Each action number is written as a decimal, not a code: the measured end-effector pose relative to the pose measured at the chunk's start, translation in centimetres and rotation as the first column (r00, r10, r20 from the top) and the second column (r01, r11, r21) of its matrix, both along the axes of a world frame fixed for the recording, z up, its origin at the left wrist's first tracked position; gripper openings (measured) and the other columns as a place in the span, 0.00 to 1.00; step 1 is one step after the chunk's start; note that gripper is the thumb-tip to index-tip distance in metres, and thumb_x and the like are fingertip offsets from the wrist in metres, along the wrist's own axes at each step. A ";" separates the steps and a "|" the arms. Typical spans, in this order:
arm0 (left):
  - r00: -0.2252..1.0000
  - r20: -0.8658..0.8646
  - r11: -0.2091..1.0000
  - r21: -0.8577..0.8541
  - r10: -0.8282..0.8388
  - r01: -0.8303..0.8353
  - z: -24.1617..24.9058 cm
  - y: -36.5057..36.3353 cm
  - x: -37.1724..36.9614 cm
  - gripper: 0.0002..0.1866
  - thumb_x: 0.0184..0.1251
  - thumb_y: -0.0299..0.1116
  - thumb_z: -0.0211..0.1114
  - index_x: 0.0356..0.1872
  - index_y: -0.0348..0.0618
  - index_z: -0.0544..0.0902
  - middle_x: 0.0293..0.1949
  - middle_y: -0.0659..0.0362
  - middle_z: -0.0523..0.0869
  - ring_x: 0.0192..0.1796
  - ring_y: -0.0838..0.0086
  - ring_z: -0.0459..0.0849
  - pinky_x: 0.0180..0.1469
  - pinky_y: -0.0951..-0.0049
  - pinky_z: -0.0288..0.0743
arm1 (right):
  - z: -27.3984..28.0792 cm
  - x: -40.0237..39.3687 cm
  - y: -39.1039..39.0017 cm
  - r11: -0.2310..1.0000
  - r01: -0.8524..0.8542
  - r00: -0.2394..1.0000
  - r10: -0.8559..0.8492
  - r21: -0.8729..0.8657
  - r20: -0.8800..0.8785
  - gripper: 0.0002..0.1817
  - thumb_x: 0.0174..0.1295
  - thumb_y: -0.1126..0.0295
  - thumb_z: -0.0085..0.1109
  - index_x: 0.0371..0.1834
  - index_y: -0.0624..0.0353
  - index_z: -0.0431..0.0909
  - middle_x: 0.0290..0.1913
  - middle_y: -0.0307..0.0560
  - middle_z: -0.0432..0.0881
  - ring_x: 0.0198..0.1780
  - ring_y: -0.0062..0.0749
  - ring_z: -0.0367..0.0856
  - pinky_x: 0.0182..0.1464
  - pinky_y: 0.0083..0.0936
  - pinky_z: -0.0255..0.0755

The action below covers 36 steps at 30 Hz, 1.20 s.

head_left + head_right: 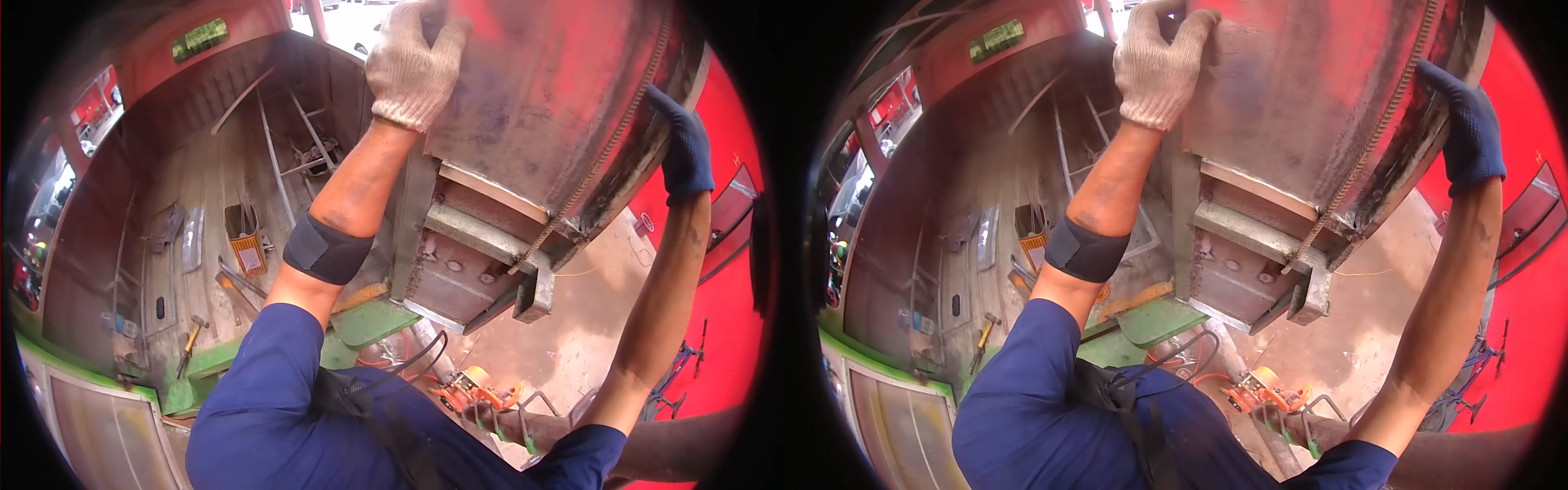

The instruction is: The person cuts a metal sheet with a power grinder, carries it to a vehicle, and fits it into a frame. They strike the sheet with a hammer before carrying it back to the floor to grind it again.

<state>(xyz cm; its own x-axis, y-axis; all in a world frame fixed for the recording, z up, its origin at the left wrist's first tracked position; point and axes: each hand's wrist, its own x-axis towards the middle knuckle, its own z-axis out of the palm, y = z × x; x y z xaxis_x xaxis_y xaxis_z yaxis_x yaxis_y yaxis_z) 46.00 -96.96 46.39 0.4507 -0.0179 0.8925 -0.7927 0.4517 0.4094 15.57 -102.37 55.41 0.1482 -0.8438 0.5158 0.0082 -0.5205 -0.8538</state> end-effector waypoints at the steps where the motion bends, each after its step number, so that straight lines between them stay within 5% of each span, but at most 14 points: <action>1: 0.986 -0.125 0.985 0.114 -0.115 0.129 -0.2 1.1 -0.1 0.26 0.61 0.47 0.78 0.54 0.39 0.85 0.42 0.48 0.89 0.43 0.53 0.88 0.50 0.56 0.81 | 0.1 -0.4 -0.3 1.000 0.008 1.000 -0.008 0.012 -0.016 0.19 0.66 0.64 0.69 0.54 0.65 0.84 0.41 0.46 0.88 0.37 0.31 0.88 0.39 0.28 0.84; 4: 0.955 0.191 0.971 -0.125 0.227 -0.206 -1.9 0.7 0.9 0.33 0.58 0.48 0.80 0.59 0.39 0.82 0.57 0.45 0.84 0.54 0.49 0.84 0.57 0.52 0.78 | 0.3 -0.5 -0.6 0.995 0.099 0.993 -0.096 0.027 -0.072 0.20 0.64 0.65 0.71 0.54 0.67 0.84 0.42 0.49 0.88 0.37 0.34 0.89 0.39 0.31 0.86; 9: 0.971 0.240 0.997 0.075 -0.019 0.001 -2.6 -0.6 0.3 0.50 0.61 0.53 0.77 0.78 0.41 0.62 0.69 0.37 0.72 0.67 0.40 0.75 0.70 0.47 0.71 | -0.2 -1.2 -2.9 0.993 0.111 0.994 -0.111 0.025 0.000 0.16 0.65 0.64 0.69 0.48 0.67 0.87 0.36 0.49 0.88 0.32 0.34 0.87 0.35 0.30 0.83; 10: 0.951 0.309 1.000 0.001 0.015 -0.016 -2.9 -2.1 1.0 0.50 0.61 0.52 0.77 0.79 0.42 0.62 0.70 0.36 0.71 0.67 0.38 0.74 0.69 0.46 0.72 | -0.7 -5.1 -7.1 0.873 0.060 0.917 -0.240 -0.484 -0.319 0.16 0.65 0.64 0.70 0.47 0.67 0.87 0.35 0.48 0.88 0.30 0.34 0.86 0.35 0.31 0.82; 11: 0.984 0.157 0.978 0.201 -0.085 0.052 -2.2 0.2 -0.2 0.51 0.61 0.51 0.78 0.80 0.43 0.61 0.69 0.36 0.71 0.68 0.39 0.73 0.70 0.47 0.71 | -0.3 -1.1 -1.5 0.992 0.124 0.992 -0.123 0.025 -0.021 0.14 0.63 0.64 0.71 0.44 0.65 0.87 0.34 0.47 0.87 0.32 0.32 0.86 0.37 0.31 0.81; 12: 0.982 0.160 0.972 0.227 -0.098 0.060 -1.9 0.1 0.0 0.52 0.59 0.50 0.79 0.80 0.45 0.60 0.68 0.35 0.71 0.68 0.39 0.73 0.71 0.48 0.70 | -0.3 -1.2 -1.6 0.994 0.066 0.998 -0.067 0.092 0.014 0.15 0.62 0.64 0.73 0.46 0.63 0.86 0.37 0.45 0.88 0.36 0.29 0.86 0.40 0.28 0.80; 15: 0.986 0.108 0.974 0.201 -0.129 0.105 -1.4 1.9 -2.2 0.48 0.57 0.49 0.79 0.78 0.47 0.66 0.71 0.38 0.70 0.72 0.41 0.71 0.73 0.42 0.65 | -0.3 -0.1 -0.6 0.993 0.109 0.994 -0.110 0.051 0.021 0.16 0.64 0.64 0.70 0.45 0.68 0.86 0.31 0.50 0.87 0.29 0.37 0.87 0.33 0.32 0.83; 17: 0.878 0.454 0.987 -0.120 0.151 -0.108 -1.7 2.3 -3.1 0.38 0.57 0.53 0.79 0.69 0.50 0.81 0.70 0.46 0.77 0.71 0.52 0.76 0.71 0.51 0.68 | 0.1 0.0 -0.2 0.990 0.135 0.991 -0.136 0.038 0.011 0.17 0.64 0.64 0.71 0.47 0.68 0.85 0.31 0.49 0.87 0.28 0.37 0.87 0.33 0.32 0.83; 18: 0.802 0.593 0.988 0.069 0.071 -0.138 -2.6 3.0 -4.0 0.52 0.48 0.55 0.83 0.78 0.56 0.71 0.79 0.50 0.66 0.81 0.51 0.62 0.79 0.43 0.55 | 0.1 -0.3 -0.4 0.992 0.129 0.991 -0.128 0.019 -0.023 0.18 0.63 0.64 0.72 0.48 0.68 0.84 0.34 0.48 0.88 0.32 0.35 0.88 0.36 0.31 0.83; 20: 0.627 0.779 0.971 0.147 0.003 -0.187 -4.0 1.7 -5.6 0.49 0.49 0.54 0.82 0.76 0.61 0.72 0.79 0.54 0.68 0.80 0.52 0.65 0.78 0.38 0.55 | -0.1 0.2 0.0 0.992 0.127 0.990 -0.125 0.016 -0.064 0.20 0.62 0.64 0.73 0.50 0.68 0.84 0.37 0.47 0.89 0.36 0.33 0.89 0.40 0.29 0.83; 26: 0.590 0.807 0.945 0.165 0.034 -0.281 -3.1 0.7 -6.9 0.41 0.54 0.52 0.79 0.73 0.65 0.76 0.78 0.59 0.71 0.77 0.50 0.69 0.77 0.32 0.54 | -0.8 1.0 -0.4 0.989 0.010 0.998 -0.001 -0.148 0.065 0.11 0.62 0.70 0.68 0.44 0.65 0.88 0.34 0.47 0.89 0.31 0.34 0.87 0.34 0.32 0.82; 30: 0.555 0.832 0.961 0.146 0.009 -0.235 -3.0 1.1 -6.2 0.41 0.56 0.51 0.77 0.74 0.65 0.74 0.77 0.58 0.71 0.78 0.51 0.69 0.76 0.31 0.55 | -0.5 0.4 -0.1 1.000 -0.001 0.999 0.001 -0.010 0.049 0.09 0.62 0.70 0.68 0.41 0.64 0.88 0.32 0.46 0.88 0.30 0.33 0.86 0.34 0.31 0.81; 31: 0.500 0.863 0.944 0.105 0.070 -0.314 -2.3 2.3 -6.2 0.36 0.59 0.48 0.76 0.71 0.59 0.77 0.74 0.56 0.74 0.75 0.52 0.73 0.74 0.40 0.64 | -0.4 0.0 -0.8 0.998 0.056 0.998 -0.056 0.020 0.002 0.09 0.63 0.69 0.68 0.40 0.64 0.88 0.31 0.46 0.88 0.29 0.33 0.86 0.34 0.31 0.81; 36: 0.425 0.904 0.904 0.216 -0.043 -0.369 -0.5 3.9 -3.5 0.43 0.54 0.49 0.79 0.73 0.50 0.75 0.77 0.46 0.68 0.79 0.43 0.65 0.77 0.32 0.55 | -1.2 0.1 -0.7 0.985 0.113 0.992 -0.118 -0.131 -0.031 0.12 0.63 0.66 0.70 0.45 0.63 0.88 0.33 0.46 0.88 0.32 0.33 0.86 0.37 0.32 0.81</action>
